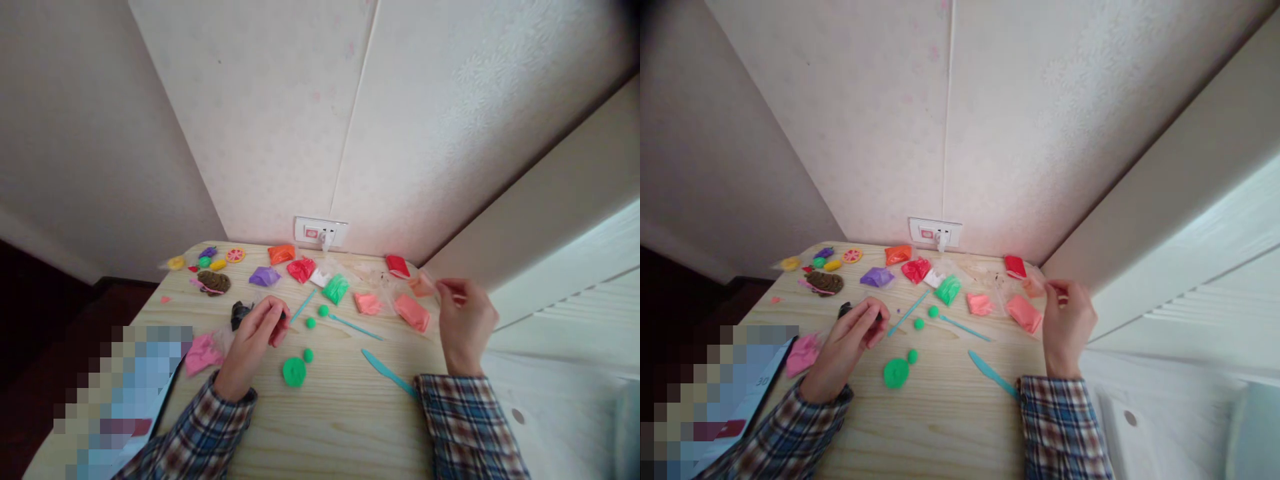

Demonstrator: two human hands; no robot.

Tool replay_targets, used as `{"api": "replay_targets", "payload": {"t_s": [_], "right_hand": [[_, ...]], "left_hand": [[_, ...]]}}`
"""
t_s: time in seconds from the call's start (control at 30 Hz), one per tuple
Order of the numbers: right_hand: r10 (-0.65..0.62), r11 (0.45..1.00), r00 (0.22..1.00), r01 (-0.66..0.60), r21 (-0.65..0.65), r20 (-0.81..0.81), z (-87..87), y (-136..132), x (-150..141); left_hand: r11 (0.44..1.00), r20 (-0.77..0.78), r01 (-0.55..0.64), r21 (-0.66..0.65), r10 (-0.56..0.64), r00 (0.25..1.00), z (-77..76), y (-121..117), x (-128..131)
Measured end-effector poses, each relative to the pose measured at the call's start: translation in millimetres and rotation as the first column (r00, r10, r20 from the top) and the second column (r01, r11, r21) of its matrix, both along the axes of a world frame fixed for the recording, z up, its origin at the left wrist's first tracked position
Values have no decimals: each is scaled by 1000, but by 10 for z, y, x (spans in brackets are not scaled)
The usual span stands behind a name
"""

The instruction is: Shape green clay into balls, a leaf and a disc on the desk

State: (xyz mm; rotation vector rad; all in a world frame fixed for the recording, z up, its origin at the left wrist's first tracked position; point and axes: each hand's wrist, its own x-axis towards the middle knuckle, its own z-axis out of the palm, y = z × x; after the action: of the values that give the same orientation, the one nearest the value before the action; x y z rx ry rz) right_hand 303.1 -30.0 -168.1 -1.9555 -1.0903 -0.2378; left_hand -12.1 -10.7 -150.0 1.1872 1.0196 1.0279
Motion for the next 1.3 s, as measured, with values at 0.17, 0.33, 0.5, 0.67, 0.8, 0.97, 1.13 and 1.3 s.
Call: {"api": "replay_targets", "payload": {"t_s": [0.17, 0.33, 0.5, 0.67, 0.8, 0.97, 1.13, 1.3], "right_hand": [[466, 884, 637, -321, 338, -614, 288, -18, -632], [552, 697, 149, -623, 356, -820, 322, -34, -1230], [480, 645, -30, -665, 375, -877, 253, -94, -1408], [388, 586, -189, -704, 400, -902, 229, -122, -1357], [374, 550, -223, -728, 409, -900, 240, -118, -1335], [381, 461, -231, -792, 401, -895, 241, -118, -1355], [473, 512, -113, -772, 377, -874, 253, -123, -1362], [652, 535, 160, -790, 300, -741, 238, -126, -1443]], "left_hand": [[999, 34, 32, 27, -33, 999, 1, -36, 33], [995, 14, 18, 95, -20, 1000, -52, -59, 14], [981, -44, 120, 152, -115, 992, -28, -63, 8], [982, -18, 167, 84, -166, 986, 64, -58, -8], [974, 55, 226, 31, -227, 972, 45, -48, -36], [969, 34, 247, -17, -246, 969, -26, -22, -39], [971, -308, -59, 233, 132, 942, -5, -32, -28], [890, -390, 47, 454, 151, 909, 67, -132, 48]]}}
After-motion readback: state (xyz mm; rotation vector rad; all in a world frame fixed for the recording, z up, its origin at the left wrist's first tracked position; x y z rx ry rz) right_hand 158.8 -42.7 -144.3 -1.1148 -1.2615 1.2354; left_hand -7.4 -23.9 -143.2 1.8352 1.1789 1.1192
